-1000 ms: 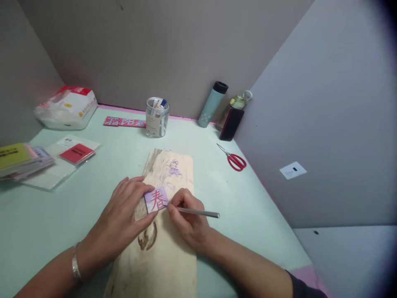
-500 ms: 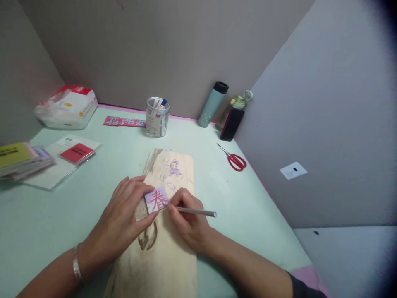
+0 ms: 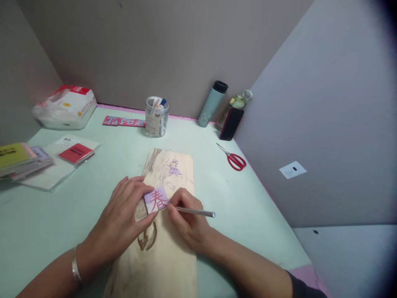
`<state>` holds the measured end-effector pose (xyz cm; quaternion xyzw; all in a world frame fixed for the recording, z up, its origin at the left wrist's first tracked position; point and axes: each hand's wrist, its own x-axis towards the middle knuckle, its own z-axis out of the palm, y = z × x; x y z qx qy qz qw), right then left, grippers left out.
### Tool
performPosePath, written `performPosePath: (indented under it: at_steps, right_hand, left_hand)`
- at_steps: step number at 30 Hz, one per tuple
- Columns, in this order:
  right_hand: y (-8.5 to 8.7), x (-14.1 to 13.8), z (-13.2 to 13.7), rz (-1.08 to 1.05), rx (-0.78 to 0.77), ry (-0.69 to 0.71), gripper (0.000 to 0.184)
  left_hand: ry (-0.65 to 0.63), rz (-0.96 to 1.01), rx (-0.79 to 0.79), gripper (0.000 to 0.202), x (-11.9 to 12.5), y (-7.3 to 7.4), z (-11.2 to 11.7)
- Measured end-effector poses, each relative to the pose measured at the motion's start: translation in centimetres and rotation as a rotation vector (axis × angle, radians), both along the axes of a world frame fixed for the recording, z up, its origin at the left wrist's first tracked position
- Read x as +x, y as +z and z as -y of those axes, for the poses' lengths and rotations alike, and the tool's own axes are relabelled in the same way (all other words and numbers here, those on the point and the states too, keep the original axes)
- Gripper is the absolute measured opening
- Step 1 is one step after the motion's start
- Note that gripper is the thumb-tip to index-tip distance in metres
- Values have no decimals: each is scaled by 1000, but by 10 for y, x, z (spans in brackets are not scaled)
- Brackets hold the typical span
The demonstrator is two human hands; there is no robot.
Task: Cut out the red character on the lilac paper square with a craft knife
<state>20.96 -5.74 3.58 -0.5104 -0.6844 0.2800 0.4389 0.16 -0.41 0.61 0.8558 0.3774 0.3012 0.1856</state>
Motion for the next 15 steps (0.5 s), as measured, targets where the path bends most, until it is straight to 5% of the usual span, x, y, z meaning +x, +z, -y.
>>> performPosePath:
  at_steps: [15]
  right_hand:
    - [2,1,-1,-51,-39,11,19]
  left_hand:
    - [3,-6,38,31,0,2,0]
